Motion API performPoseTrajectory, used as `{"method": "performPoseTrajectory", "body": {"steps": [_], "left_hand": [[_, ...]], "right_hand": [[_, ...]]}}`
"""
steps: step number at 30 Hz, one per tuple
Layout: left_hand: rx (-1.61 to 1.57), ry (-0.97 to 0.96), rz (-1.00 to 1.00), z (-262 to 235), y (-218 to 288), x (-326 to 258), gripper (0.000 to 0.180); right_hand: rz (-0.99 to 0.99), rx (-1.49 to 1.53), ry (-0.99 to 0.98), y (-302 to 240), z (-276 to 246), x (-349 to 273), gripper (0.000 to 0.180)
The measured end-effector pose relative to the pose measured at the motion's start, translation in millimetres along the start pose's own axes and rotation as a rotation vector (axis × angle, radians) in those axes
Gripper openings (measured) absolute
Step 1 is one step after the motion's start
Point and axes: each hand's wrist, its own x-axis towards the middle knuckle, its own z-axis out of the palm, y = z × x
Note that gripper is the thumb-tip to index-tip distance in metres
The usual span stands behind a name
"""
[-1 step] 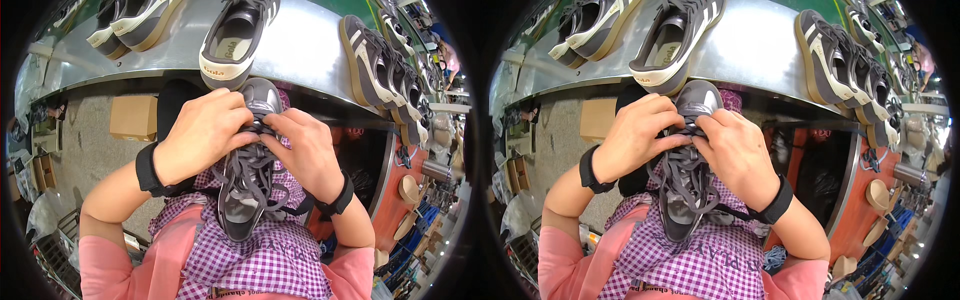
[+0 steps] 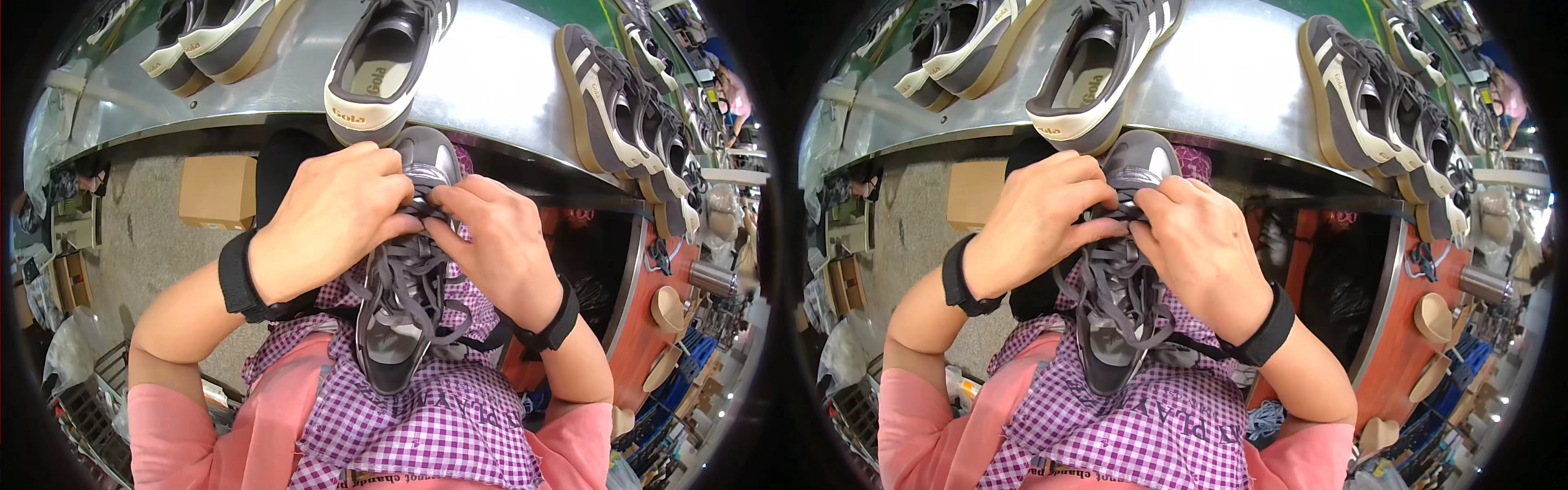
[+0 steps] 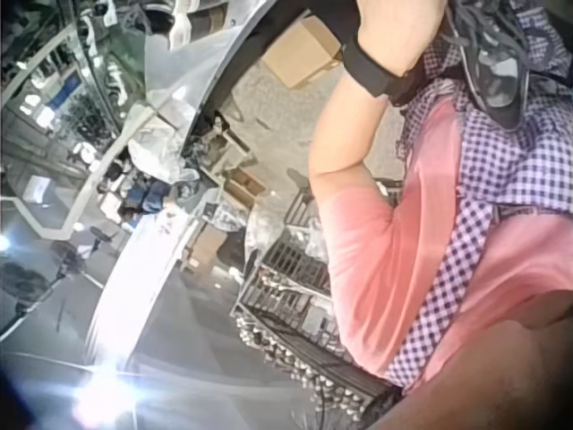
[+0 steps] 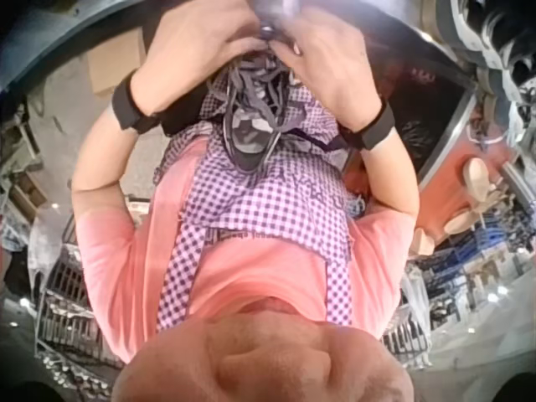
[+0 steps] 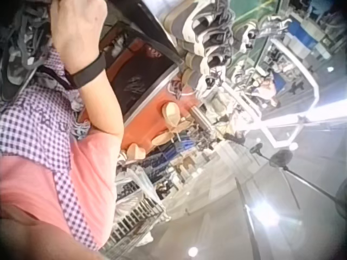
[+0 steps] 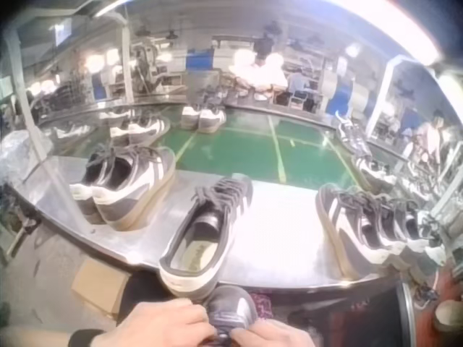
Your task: The recorder is lacing and organizing finished shoes on a conveyor belt in a shoe manufacturing facility.
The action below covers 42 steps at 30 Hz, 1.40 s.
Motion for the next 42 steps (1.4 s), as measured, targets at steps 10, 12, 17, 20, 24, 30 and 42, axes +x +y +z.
{"method": "performPoseTrajectory", "body": {"steps": [10, 12, 17, 20, 24, 30, 42], "left_hand": [[0.124, 0.067, 0.023, 7, 7, -6, 0.018], [0.087, 0.019, 0.01, 0, 13, -9, 0.019], [0.115, -0.169, 0.044, -7, 15, 1, 0.02], [0.137, -0.139, 0.078, -6, 15, 1, 0.018], [0.007, 0.045, -0.045, -9, 14, -21, 0.028], [-0.271, -0.045, -0.389, -6, 20, -27, 0.028], [-0.705, -0.311, -0.563, -14, 6, -20, 0.021]], "right_hand": [[0.041, -0.038, 0.049, 0, 7, -6, 0.012], [0.012, 0.004, 0.115, -3, 4, -8, 0.012], [-0.1, -0.135, -0.198, -7, -5, -1, 0.022], [-0.046, -0.09, -0.045, -4, -1, -8, 0.017], [0.27, 0.16, 0.084, -11, 1, -26, 0.019], [0.508, 0.432, 0.001, -12, 8, -39, 0.026], [0.548, 0.604, -0.161, 4, -3, -27, 0.015]]}}
